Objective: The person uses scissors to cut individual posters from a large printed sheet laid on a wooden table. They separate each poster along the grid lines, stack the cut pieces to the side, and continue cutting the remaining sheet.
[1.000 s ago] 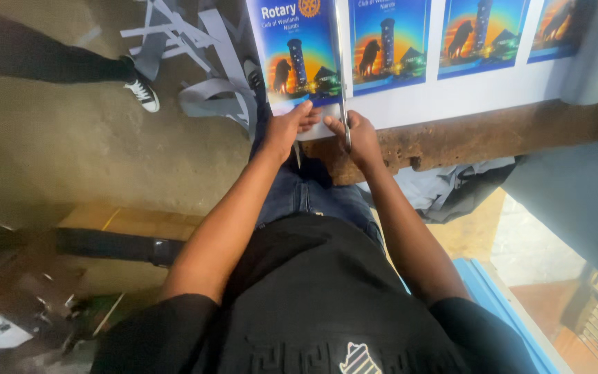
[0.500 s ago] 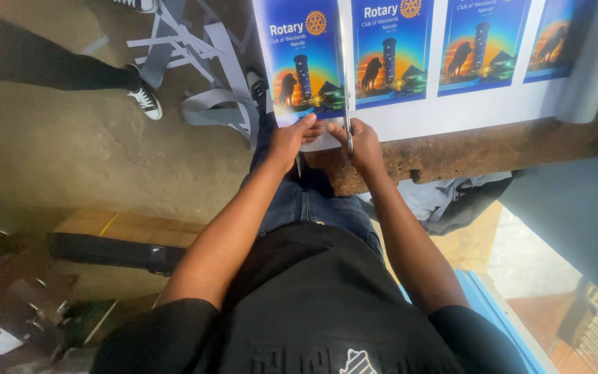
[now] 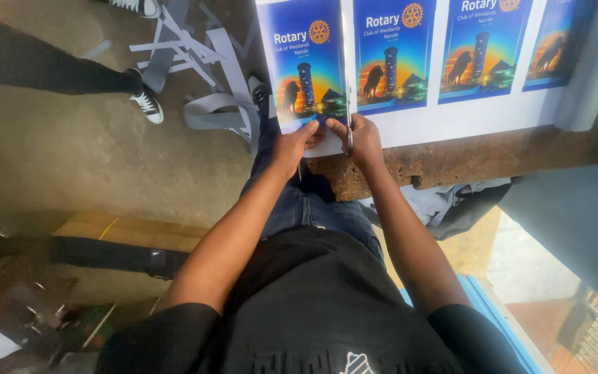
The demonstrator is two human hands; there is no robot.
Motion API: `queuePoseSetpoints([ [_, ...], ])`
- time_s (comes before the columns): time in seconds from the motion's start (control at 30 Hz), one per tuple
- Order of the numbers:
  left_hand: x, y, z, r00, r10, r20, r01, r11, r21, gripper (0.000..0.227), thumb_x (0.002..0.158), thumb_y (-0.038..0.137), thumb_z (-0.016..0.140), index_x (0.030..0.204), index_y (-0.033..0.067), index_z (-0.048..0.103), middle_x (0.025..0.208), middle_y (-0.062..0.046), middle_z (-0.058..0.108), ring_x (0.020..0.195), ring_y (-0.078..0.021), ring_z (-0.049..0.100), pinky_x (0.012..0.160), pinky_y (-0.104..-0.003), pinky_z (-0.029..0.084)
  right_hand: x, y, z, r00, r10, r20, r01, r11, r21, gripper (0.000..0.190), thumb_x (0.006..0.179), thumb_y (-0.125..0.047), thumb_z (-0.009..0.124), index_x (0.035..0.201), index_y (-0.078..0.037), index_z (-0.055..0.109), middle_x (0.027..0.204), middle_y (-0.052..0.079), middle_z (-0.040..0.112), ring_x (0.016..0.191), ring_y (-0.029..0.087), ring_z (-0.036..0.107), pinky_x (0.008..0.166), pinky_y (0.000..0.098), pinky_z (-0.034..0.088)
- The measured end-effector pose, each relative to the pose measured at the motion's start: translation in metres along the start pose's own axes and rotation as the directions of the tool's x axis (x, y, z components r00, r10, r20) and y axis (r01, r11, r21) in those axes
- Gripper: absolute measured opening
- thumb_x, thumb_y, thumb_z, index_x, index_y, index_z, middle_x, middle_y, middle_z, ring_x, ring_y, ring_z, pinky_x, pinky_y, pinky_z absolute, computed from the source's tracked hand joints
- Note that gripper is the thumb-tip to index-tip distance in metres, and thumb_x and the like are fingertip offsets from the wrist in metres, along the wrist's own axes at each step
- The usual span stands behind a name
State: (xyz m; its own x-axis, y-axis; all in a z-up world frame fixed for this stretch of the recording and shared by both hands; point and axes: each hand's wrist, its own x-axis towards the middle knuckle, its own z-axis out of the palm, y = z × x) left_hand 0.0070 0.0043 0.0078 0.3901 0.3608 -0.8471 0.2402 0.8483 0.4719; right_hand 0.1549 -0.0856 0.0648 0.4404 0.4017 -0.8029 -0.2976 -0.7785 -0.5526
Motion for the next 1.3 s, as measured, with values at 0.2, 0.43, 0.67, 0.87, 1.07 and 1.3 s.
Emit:
queuePoseSetpoints([
  [0.2,0.012,-0.018,-0.008,1.000,0.014,-0.016,-0.014,1.000,0.009,0.038,0.086,0.033,0.086,0.103,0.0020,0.073,0.098,-0.018,0.077,0.082,-0.0286,0.079,0.065,-0.032,0.064,0.005,-0.001,-0.003,1.000,-0.007,0.004,0.007,1.000,-0.026,0.057,0.086,-0.060,0.085,0.079,-0.009,0.061,0.049,0.006,0.057,0.045,0.018,0.062,0.054,0.0265,0.049],
  [0.43,0.000,-0.006,-0.003,1.000,-0.004,0.016,0.005,0.999,-0.032,0.048,0.083,0.033,0.089,0.107,-0.0045,0.072,0.105,-0.019,0.074,0.093,-0.0329,0.076,0.072,-0.034,0.063,0.016,-0.013,-0.003,0.999,-0.043,-0.013,0.042,0.997,-0.057,0.059,0.086,-0.064,0.083,0.077,-0.009,0.061,0.049,0.006,0.058,0.048,0.019,0.064,0.059,0.0295,0.050],
  [0.67,0.005,-0.006,-0.003,1.000,-0.006,-0.004,0.006,1.000,0.000,0.042,0.084,0.036,0.088,0.103,0.0014,0.073,0.101,-0.018,0.077,0.085,-0.0280,0.078,0.069,-0.031,0.064,0.019,-0.014,0.000,0.998,-0.031,-0.055,0.026,0.995,-0.100,0.060,0.082,-0.064,0.086,0.076,-0.010,0.060,0.048,0.005,0.057,0.047,0.018,0.063,0.060,0.0274,0.049],
  [0.87,0.002,-0.001,-0.002,1.000,-0.009,-0.007,0.009,1.000,0.025,0.043,0.085,0.036,0.086,0.105,0.0003,0.073,0.103,-0.018,0.077,0.086,-0.0271,0.078,0.071,-0.032,0.064,0.022,-0.019,-0.003,0.998,-0.049,-0.030,0.044,0.988,-0.149,0.061,0.083,-0.064,0.084,0.076,-0.009,0.060,0.048,0.006,0.057,0.048,0.020,0.064,0.061,0.0302,0.050],
  [1.07,0.003,-0.005,-0.008,0.997,-0.015,0.070,0.009,0.997,0.078,0.044,0.090,0.042,0.079,0.111,0.0036,0.073,0.109,-0.015,0.077,0.094,-0.0247,0.078,0.077,-0.028,0.062,0.025,-0.020,-0.001,0.998,-0.048,-0.046,0.043,0.994,-0.105,0.060,0.083,-0.064,0.085,0.072,-0.011,0.058,0.046,0.005,0.056,0.045,0.019,0.063,0.058,0.0278,0.049],
  [1.3,0.001,-0.001,-0.011,0.993,-0.028,0.116,0.015,0.994,0.108,0.048,0.093,0.045,0.075,0.118,0.0044,0.071,0.114,-0.015,0.076,0.101,-0.0244,0.076,0.083,-0.029,0.060,0.025,-0.021,-0.001,0.998,-0.050,-0.049,0.045,0.993,-0.108,0.060,0.080,-0.062,0.088,0.072,-0.010,0.059,0.047,0.006,0.056,0.045,0.019,0.063,0.057,0.0262,0.049],
])
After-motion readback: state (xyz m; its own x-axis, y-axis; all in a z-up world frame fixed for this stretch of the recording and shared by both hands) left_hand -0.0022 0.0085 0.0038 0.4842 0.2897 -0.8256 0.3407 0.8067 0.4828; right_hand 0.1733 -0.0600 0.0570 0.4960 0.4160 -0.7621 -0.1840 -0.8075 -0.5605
